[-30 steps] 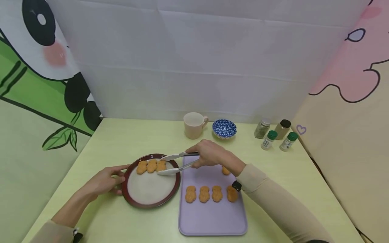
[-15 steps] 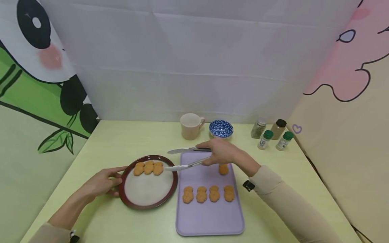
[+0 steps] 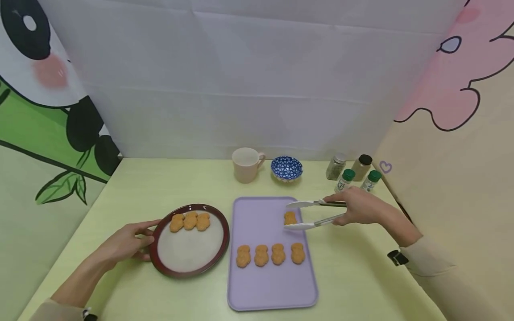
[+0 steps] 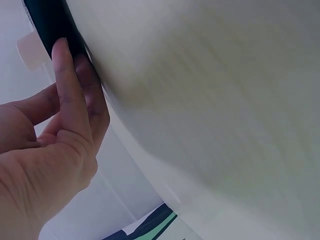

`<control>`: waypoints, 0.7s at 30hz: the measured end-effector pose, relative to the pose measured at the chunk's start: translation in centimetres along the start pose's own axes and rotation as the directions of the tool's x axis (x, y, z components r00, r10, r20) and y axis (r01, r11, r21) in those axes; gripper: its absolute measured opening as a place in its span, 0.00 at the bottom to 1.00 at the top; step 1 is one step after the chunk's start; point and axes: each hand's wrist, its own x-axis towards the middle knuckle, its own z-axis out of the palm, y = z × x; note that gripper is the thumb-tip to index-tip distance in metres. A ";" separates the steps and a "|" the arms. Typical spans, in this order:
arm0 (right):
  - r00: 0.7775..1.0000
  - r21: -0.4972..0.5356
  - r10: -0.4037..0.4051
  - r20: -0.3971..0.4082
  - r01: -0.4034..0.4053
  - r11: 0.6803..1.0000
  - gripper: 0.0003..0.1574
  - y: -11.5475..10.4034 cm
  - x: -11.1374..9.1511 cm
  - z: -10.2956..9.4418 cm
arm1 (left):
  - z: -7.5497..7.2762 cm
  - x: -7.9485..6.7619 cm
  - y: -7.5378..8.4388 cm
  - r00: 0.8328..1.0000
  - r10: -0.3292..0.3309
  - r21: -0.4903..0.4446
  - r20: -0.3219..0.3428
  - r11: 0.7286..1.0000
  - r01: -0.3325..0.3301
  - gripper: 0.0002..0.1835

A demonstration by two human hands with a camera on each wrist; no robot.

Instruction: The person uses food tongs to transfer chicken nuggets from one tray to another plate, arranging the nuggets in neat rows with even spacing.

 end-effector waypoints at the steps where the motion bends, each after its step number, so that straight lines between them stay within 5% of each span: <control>1: 1.000 0.007 0.000 -0.005 0.000 1.000 0.37 0.3 -0.2 0.1 | 0.0 0.0 0.0 1.000 0.000 -0.001 -0.002 1.000 0.000 0.29; 14: 1.000 -0.032 -0.009 0.024 0.009 0.999 0.36 1.1 0.2 0.6 | 0.0 -0.3 -0.1 1.000 -0.014 0.003 -0.014 1.000 0.014 0.29; 21: 1.000 0.047 -0.014 -0.001 0.014 0.999 0.35 0.7 0.2 0.2 | 0.1 -0.1 0.2 1.000 -0.002 0.007 -0.013 1.000 0.002 0.29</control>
